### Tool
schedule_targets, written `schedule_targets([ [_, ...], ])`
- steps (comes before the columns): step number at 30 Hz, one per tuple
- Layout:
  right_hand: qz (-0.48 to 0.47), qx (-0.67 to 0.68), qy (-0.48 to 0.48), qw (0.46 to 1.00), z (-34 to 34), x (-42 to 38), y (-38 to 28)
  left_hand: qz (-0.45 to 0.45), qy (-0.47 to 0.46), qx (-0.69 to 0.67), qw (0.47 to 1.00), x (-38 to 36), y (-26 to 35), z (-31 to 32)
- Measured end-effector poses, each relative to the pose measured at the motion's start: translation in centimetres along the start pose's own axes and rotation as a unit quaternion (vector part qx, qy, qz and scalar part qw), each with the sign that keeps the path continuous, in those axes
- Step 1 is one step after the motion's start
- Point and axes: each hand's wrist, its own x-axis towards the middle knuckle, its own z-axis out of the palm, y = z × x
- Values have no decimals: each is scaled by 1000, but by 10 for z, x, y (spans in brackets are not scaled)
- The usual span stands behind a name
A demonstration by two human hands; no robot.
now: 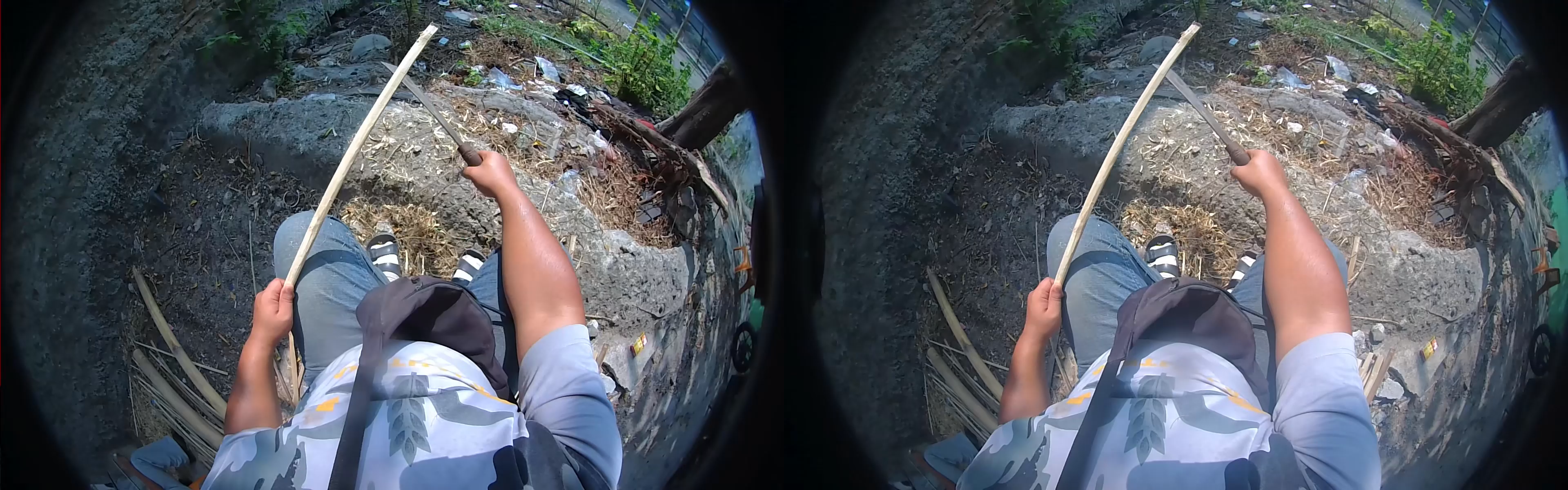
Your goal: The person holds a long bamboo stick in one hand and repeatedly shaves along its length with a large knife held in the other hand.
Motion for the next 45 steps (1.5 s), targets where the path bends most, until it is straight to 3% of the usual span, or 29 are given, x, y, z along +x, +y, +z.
schedule_targets([
  [6,24,180,17,983,7,14,13,-2,11,0,1000,-2,-7,3],
  [9,20,181,52,982,4,12,8,3,26,5,1000,-5,-7,2],
  [12,5,208,77,975,4,16,11,19,100,75,992,-6,16,-12],
  [15,-27,211,111,971,-2,3,7,-27,124,-2,992,5,19,-33],
  [17,-56,186,136,972,-4,10,10,-12,127,16,992,12,34,-44],
  [21,-107,205,183,955,-12,-3,-6,-38,105,-41,993,23,52,-43],
  [24,-134,312,132,931,-15,-1,-10,-49,85,-56,994,28,45,-34],
  [27,-181,315,130,923,-20,-9,-12,-65,46,-60,995,29,38,-33],
  [32,-253,236,199,917,-17,-38,-37,-53,-12,27,998,37,63,-20],
  [35,-301,213,171,914,-11,-53,-49,-53,-5,29,998,46,75,-11],
  [40,-386,58,184,902,-8,-63,-54,-101,-13,12,995,58,85,-13],
  [45,-473,-49,149,867,2,-62,-56,-50,27,8,998,58,82,-8],
])
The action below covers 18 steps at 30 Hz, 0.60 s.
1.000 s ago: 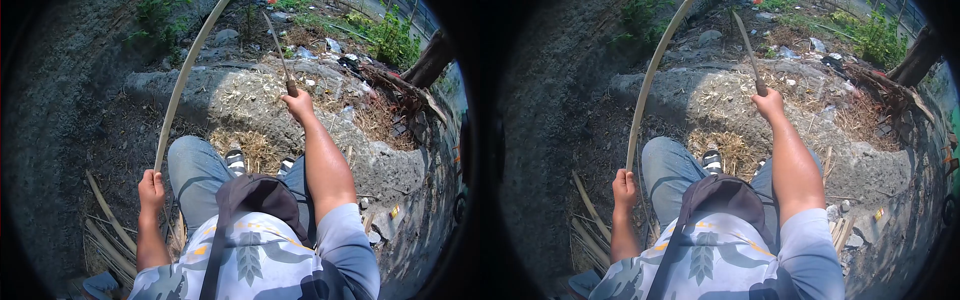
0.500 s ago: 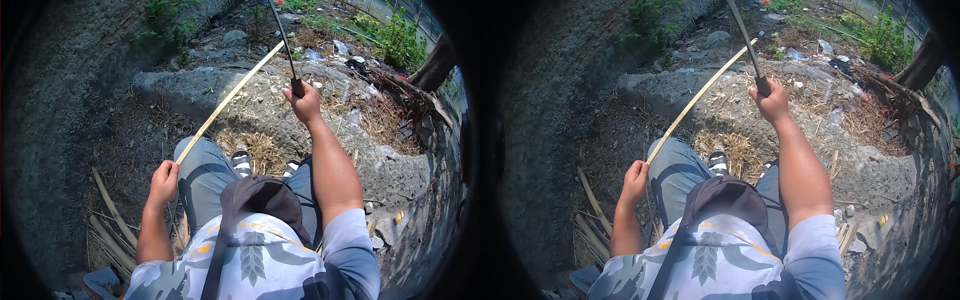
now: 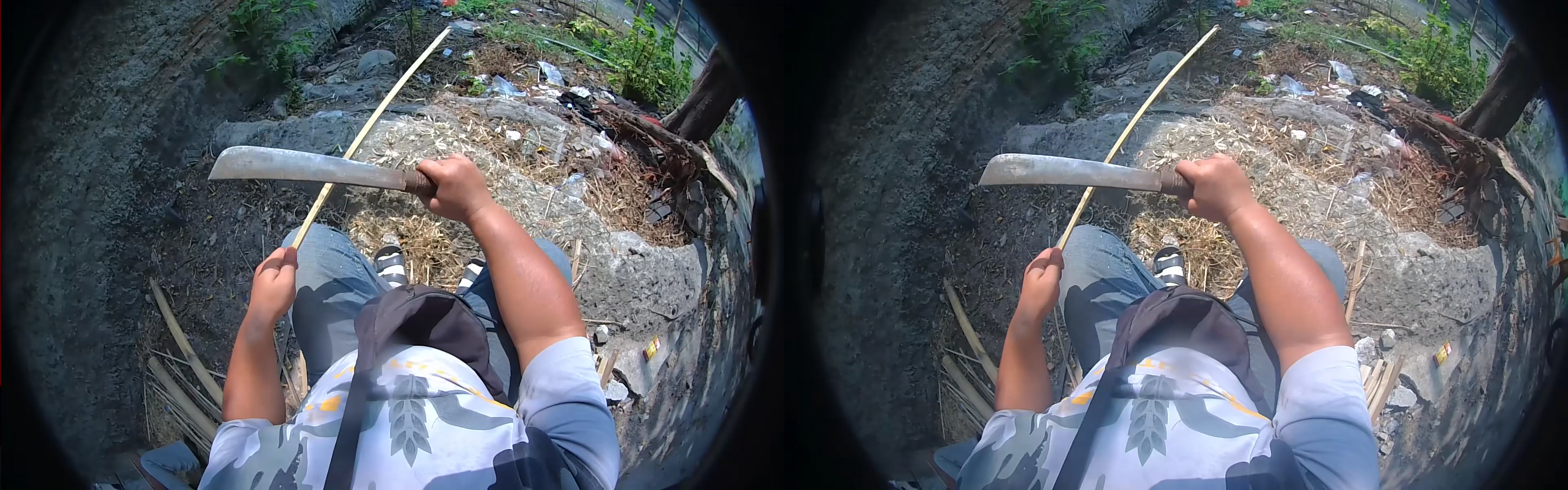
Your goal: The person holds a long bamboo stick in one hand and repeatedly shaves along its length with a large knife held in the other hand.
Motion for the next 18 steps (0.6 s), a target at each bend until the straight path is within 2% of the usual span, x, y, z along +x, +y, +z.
schedule_targets([
  [1,11,-21,-50,998,0,2,0,16,10,-5,1000,-1,-2,2],
  [4,51,-75,-88,992,-8,4,8,53,-16,24,998,-14,3,-4],
  [5,136,-95,-129,978,-13,6,10,48,-26,35,998,-20,3,-6],
  [8,265,4,-94,960,-9,-1,33,30,-54,53,997,-31,2,-14],
  [9,294,24,-120,948,-10,0,36,19,-67,48,996,-34,2,-12],
  [14,196,3,-131,972,0,-2,16,-38,-100,-5,994,-33,7,1],
  [16,102,-19,-137,985,7,-1,4,-65,-116,-47,990,-33,16,10],
  [17,-1,-19,-69,997,14,-2,3,-79,-125,-67,987,-33,18,11],
  [18,-15,-24,-64,998,13,-1,5,-77,-130,-69,986,-33,20,11],
])
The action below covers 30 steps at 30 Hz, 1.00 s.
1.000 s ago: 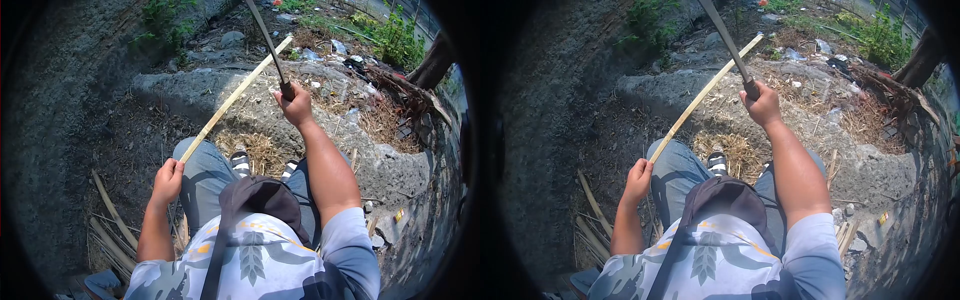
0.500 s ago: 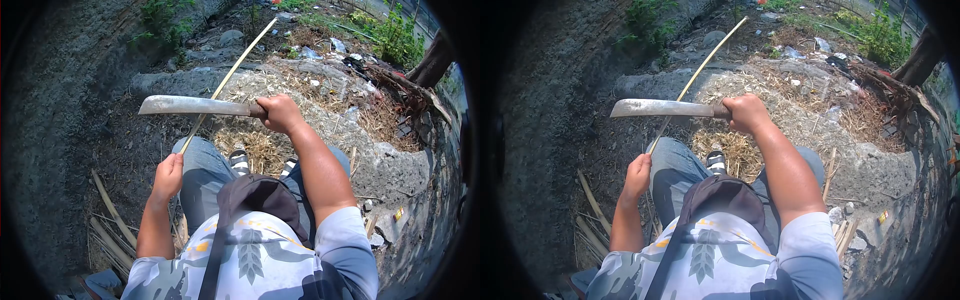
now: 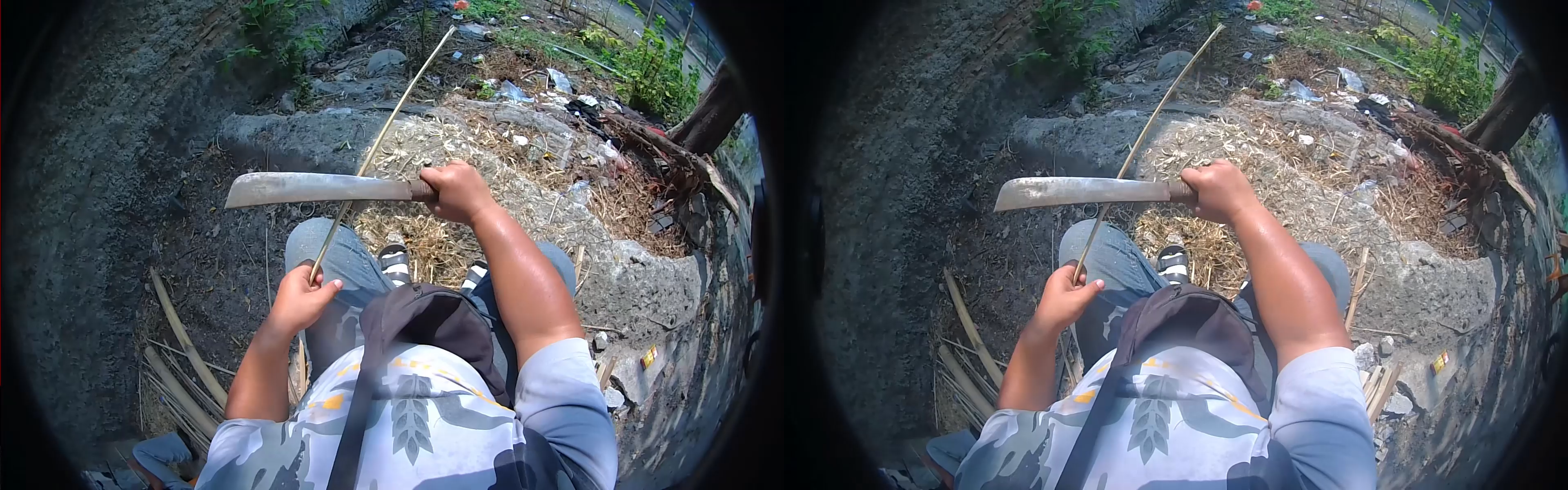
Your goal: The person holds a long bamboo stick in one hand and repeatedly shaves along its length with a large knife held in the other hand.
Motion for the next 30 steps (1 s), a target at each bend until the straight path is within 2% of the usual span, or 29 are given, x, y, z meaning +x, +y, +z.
schedule_targets([
  [2,-31,-11,8,999,-3,5,5,0,-9,-6,1000,-3,0,-1],
  [4,141,-10,-61,988,-12,6,10,9,0,-35,999,-6,-12,-5],
  [6,238,75,-6,968,-8,-2,31,9,-2,-47,999,-10,-19,-11],
  [9,299,97,8,949,-9,-9,52,-7,-25,-40,999,-17,-24,-14],
  [14,191,109,-20,975,-8,-4,23,-17,-50,-62,997,-6,-19,-3],
  [16,102,120,-41,987,2,-2,7,-30,-66,-54,996,-1,-9,2],
  [18,41,60,-97,993,-2,2,-10,-43,-76,-14,996,-1,4,6],
  [19,-10,43,-78,996,-2,3,-11,-45,-72,12,996,-3,3,8],
  [22,29,-24,-141,989,-17,5,0,-28,-82,15,996,-5,-11,7],
  [23,67,5,-155,986,-17,4,3,-29,-84,1,996,-3,-16,8],
  [26,109,33,-165,980,-10,1,4,-35,-86,-34,995,2,-22,10],
  [30,97,40,-128,986,-9,-1,2,-33,-73,-29,996,4,-21,16],
])
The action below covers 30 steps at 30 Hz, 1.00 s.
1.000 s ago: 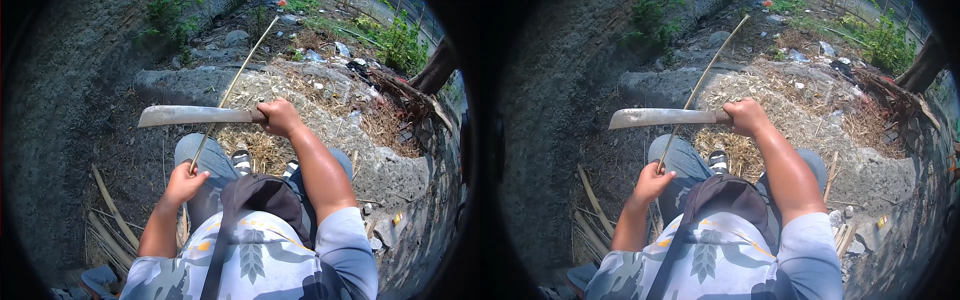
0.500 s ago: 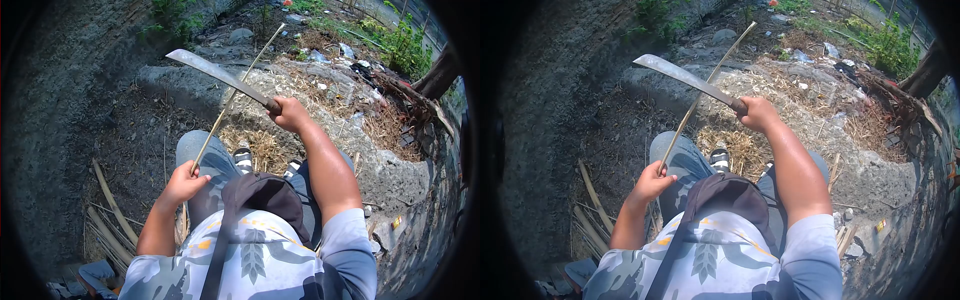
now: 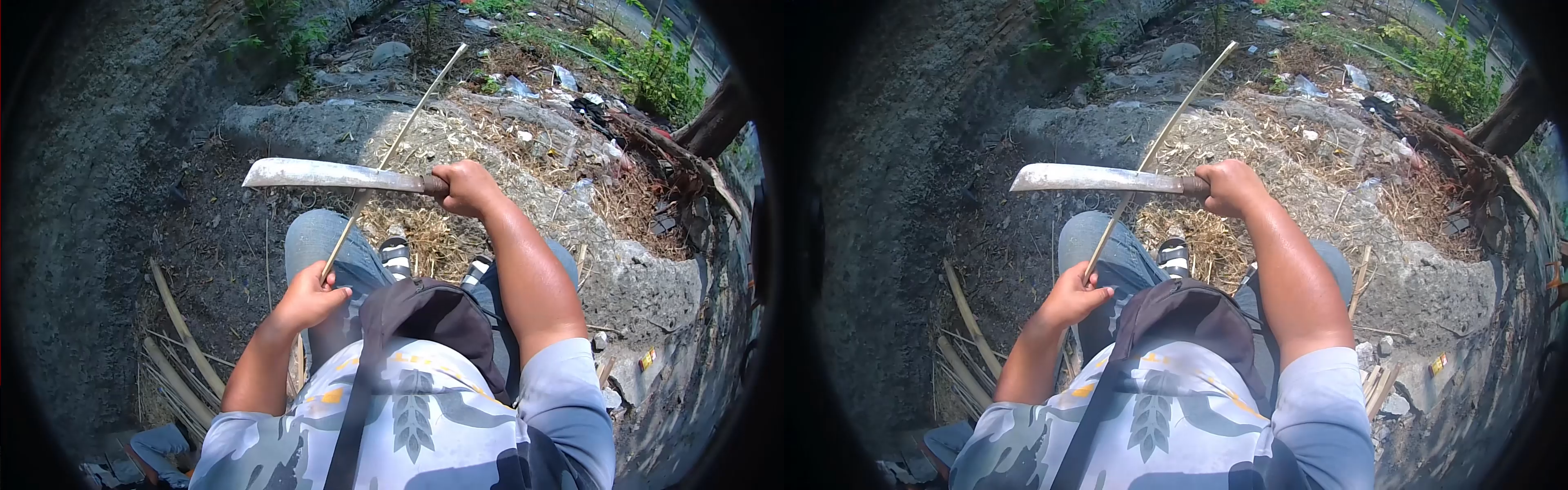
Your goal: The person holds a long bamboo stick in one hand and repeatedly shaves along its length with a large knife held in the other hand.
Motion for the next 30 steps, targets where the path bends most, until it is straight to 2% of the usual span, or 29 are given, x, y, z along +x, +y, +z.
schedule_targets([
  [3,-50,-39,59,996,-1,3,-10,8,40,10,999,-3,2,13],
  [7,-95,-68,44,992,1,5,-30,32,46,79,995,-2,5,25],
  [10,-61,-110,10,992,-8,5,-15,77,57,147,985,-12,20,16],
  [13,48,-83,35,995,-10,7,1,36,46,134,989,-15,17,10],
  [16,198,-6,56,979,-20,4,24,46,22,114,992,-29,-12,-1],
  [17,216,23,59,974,-20,3,39,61,27,112,992,-33,-21,-4],
  [20,229,97,74,966,-15,3,53,20,30,60,998,-44,0,-12],
  [24,155,92,130,975,-2,4,22,35,28,-13,999,-27,-1,-10],
  [27,45,7,66,997,4,3,-4,14,25,-55,998,-9,2,-6],
  [29,-47,-79,35,995,-3,-1,-24,1,16,-97,995,-1,7,-2],
  [30,-86,-110,15,990,-6,0,-32,-3,19,-74,997,0,7,-2],
])
